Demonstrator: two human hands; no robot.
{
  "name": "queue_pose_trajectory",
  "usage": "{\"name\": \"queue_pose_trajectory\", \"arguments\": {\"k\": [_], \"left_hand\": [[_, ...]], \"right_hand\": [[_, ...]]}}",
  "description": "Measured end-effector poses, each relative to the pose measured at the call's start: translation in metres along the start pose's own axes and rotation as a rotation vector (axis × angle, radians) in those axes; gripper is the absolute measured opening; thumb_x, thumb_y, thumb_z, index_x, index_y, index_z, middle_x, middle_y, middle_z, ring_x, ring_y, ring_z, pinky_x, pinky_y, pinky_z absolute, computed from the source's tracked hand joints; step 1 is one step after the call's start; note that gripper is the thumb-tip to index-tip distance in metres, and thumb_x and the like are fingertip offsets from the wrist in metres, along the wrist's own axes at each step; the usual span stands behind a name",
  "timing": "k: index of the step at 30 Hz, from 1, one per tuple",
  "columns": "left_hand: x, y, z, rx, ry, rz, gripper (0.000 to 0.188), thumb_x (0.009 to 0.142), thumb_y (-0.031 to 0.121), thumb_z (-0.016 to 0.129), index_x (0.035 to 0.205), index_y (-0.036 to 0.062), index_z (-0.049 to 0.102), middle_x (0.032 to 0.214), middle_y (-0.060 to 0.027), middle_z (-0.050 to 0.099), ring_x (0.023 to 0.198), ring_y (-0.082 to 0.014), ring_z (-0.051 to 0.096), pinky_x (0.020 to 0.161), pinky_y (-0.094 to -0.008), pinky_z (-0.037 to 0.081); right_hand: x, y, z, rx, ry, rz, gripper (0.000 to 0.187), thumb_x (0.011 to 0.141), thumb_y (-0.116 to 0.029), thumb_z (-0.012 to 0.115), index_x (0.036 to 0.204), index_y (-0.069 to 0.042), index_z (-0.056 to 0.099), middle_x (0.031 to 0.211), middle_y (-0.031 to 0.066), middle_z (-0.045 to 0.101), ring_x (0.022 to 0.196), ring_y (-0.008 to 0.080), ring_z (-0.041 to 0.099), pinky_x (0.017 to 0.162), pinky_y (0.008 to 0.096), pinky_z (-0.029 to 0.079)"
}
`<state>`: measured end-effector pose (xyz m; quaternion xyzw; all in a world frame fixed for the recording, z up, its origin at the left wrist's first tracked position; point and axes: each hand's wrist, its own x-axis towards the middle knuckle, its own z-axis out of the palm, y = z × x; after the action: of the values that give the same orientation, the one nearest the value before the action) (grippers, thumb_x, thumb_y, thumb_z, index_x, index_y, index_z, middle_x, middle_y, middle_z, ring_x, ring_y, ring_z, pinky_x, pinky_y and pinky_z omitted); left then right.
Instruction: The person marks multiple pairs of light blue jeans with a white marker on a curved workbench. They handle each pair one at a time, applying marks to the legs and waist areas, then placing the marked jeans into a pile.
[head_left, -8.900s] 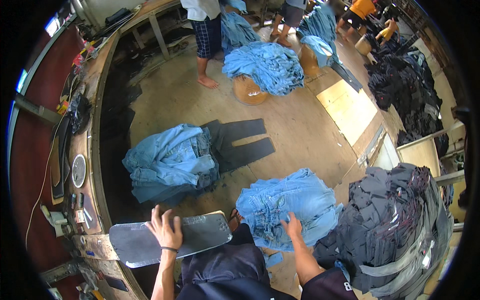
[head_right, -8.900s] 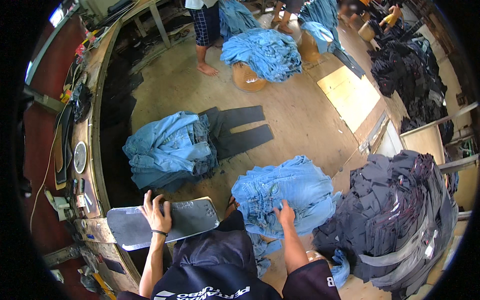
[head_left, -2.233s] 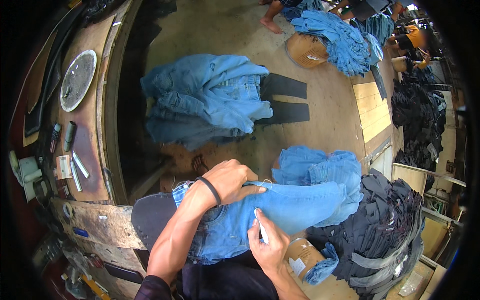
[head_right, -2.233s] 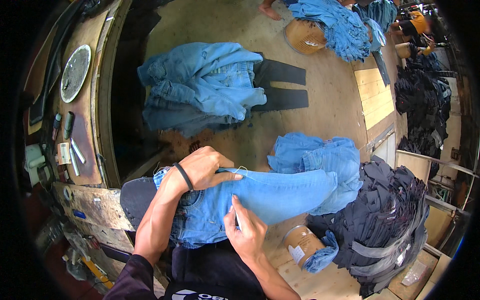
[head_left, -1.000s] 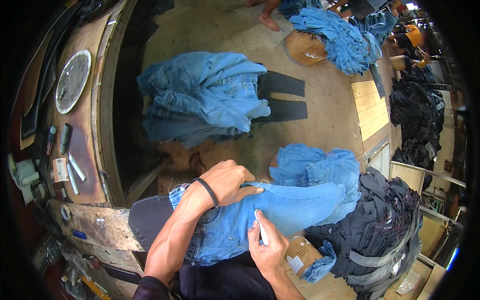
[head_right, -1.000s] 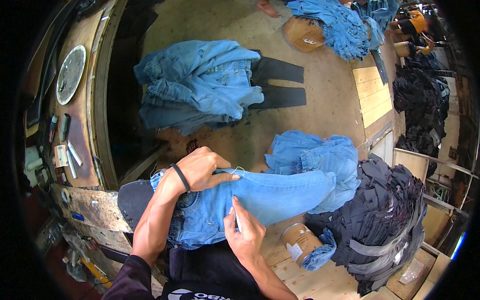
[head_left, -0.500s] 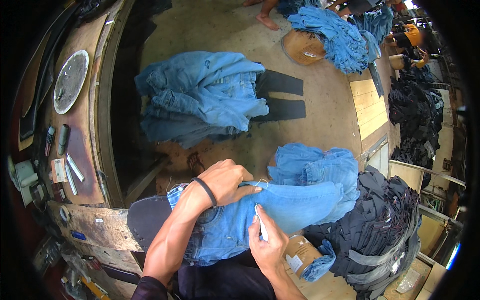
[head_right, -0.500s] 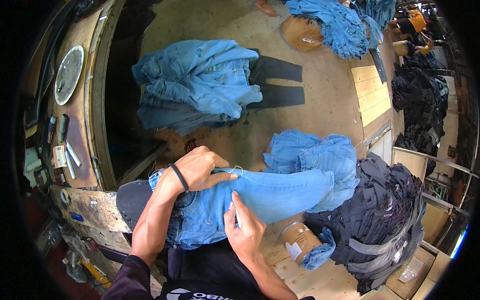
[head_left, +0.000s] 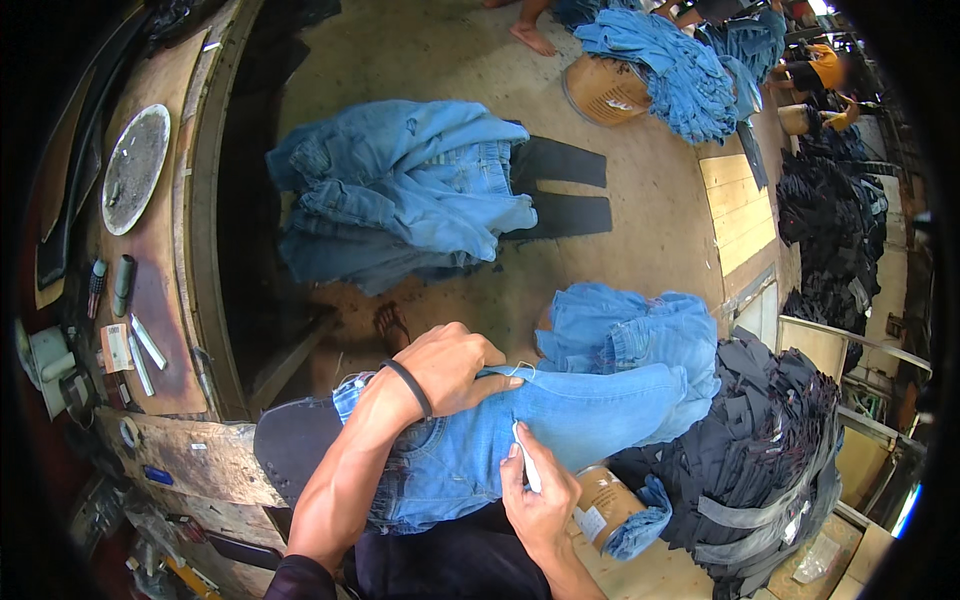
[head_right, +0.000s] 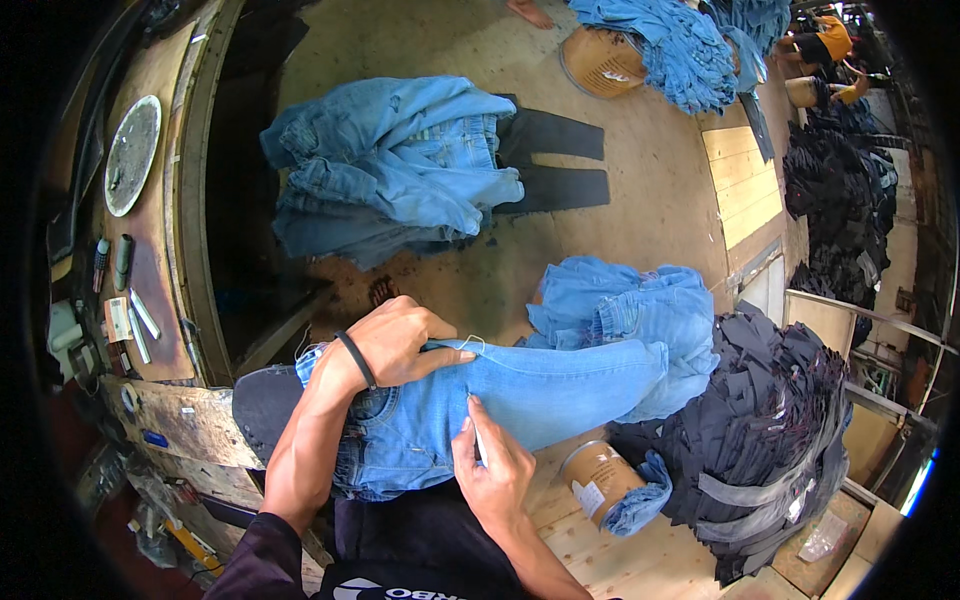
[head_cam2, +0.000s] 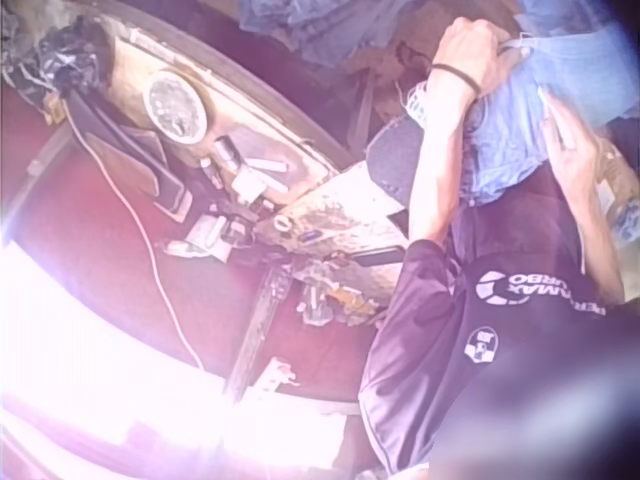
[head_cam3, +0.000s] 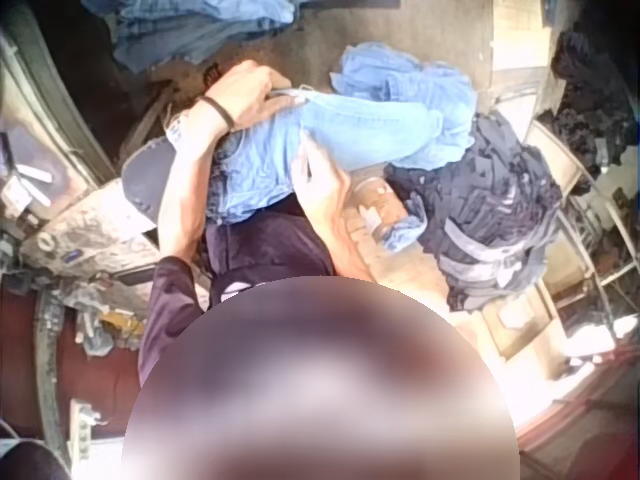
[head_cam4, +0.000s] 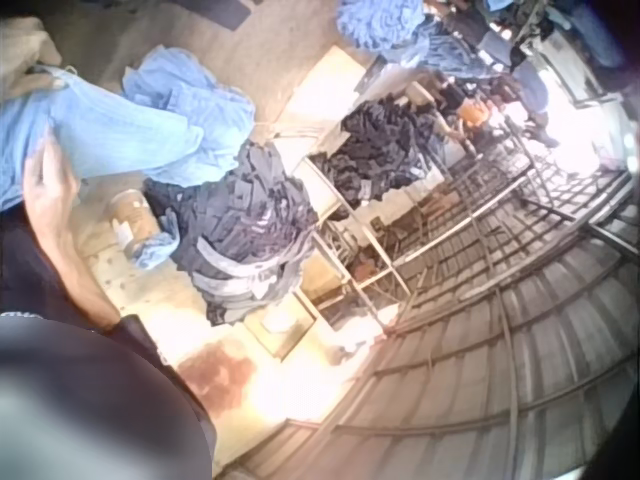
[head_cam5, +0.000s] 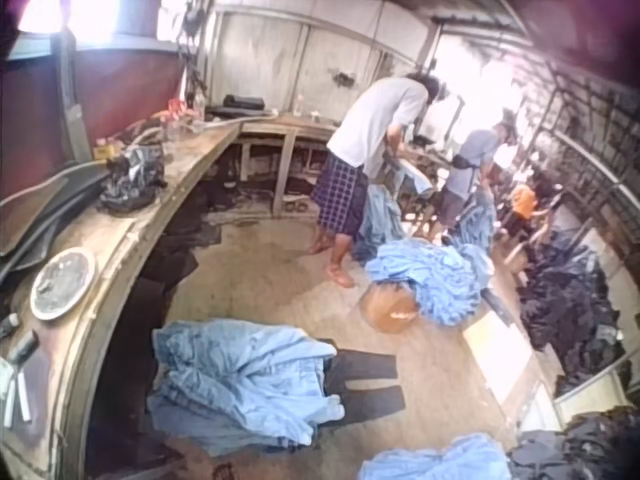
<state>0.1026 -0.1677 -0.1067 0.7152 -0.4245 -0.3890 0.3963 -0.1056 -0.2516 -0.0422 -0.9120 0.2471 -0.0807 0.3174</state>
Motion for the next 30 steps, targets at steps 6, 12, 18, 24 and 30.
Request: {"name": "queue_pose_trajectory", "arguments": {"k": [6, 12, 18, 24, 30], "left_hand": [[-0.001, 0.000, 0.000, -0.011, -0.023, -0.029, 0.041, 0.094, 0.038, 0.079, 0.093, -0.0039, 0.079, 0.078, -0.0278, 0.070, 0.078, -0.0467, 0.069, 0.071, -0.0498, 0.055], [-0.014, 0.023, -0.002, 0.110, 0.195, -0.033, 0.035, 0.091, 0.033, 0.081, 0.107, 0.0029, 0.076, 0.099, -0.0167, 0.075, 0.098, -0.0377, 0.070, 0.084, -0.0459, 0.055], [-0.078, 0.090, 0.061, 0.303, 0.590, -0.124, 0.054, 0.089, 0.030, 0.081, 0.134, 0.0046, 0.065, 0.138, -0.0131, 0.063, 0.136, -0.0333, 0.054, 0.115, -0.0548, 0.038], [-0.081, 0.068, 0.107, 0.685, 0.360, -0.312, 0.092, 0.096, 0.063, 0.064, 0.159, -0.0020, 0.045, 0.166, -0.0163, 0.044, 0.158, -0.0316, 0.035, 0.130, -0.0610, 0.014], [-0.125, 0.063, 0.083, 0.743, 0.397, -0.429, 0.094, 0.097, 0.065, 0.059, 0.164, 0.0020, 0.039, 0.171, -0.0193, 0.035, 0.161, -0.0401, 0.025, 0.130, -0.0591, 0.015]], "right_hand": [[-0.009, 0.002, 0.002, 0.079, -0.010, 0.076, 0.031, 0.096, 0.004, 0.071, 0.127, 0.009, 0.070, 0.090, 0.0174, 0.078, 0.076, 0.0208, 0.077, 0.071, 0.0321, 0.062], [-0.003, 0.038, -0.032, 0.369, 0.345, 0.410, 0.029, 0.104, -0.003, 0.066, 0.130, 0.010, 0.066, 0.105, 0.0225, 0.077, 0.103, 0.0229, 0.077, 0.090, 0.0374, 0.061], [0.042, 0.140, -0.064, -0.223, 0.344, 0.017, 0.030, 0.107, -0.004, 0.059, 0.134, 0.007, 0.066, 0.135, 0.0237, 0.071, 0.141, 0.0404, 0.058, 0.118, 0.0570, 0.042], [0.073, 0.167, -0.053, -0.152, 0.321, 0.043, 0.032, 0.107, -0.009, 0.059, 0.136, -0.002, 0.069, 0.137, 0.0220, 0.070, 0.142, 0.0410, 0.056, 0.124, 0.0631, 0.031], [0.052, 0.126, -0.043, -0.069, 0.367, -0.128, 0.032, 0.103, -0.005, 0.064, 0.134, 0.000, 0.070, 0.133, 0.0223, 0.072, 0.136, 0.0379, 0.063, 0.123, 0.0603, 0.033]]}}
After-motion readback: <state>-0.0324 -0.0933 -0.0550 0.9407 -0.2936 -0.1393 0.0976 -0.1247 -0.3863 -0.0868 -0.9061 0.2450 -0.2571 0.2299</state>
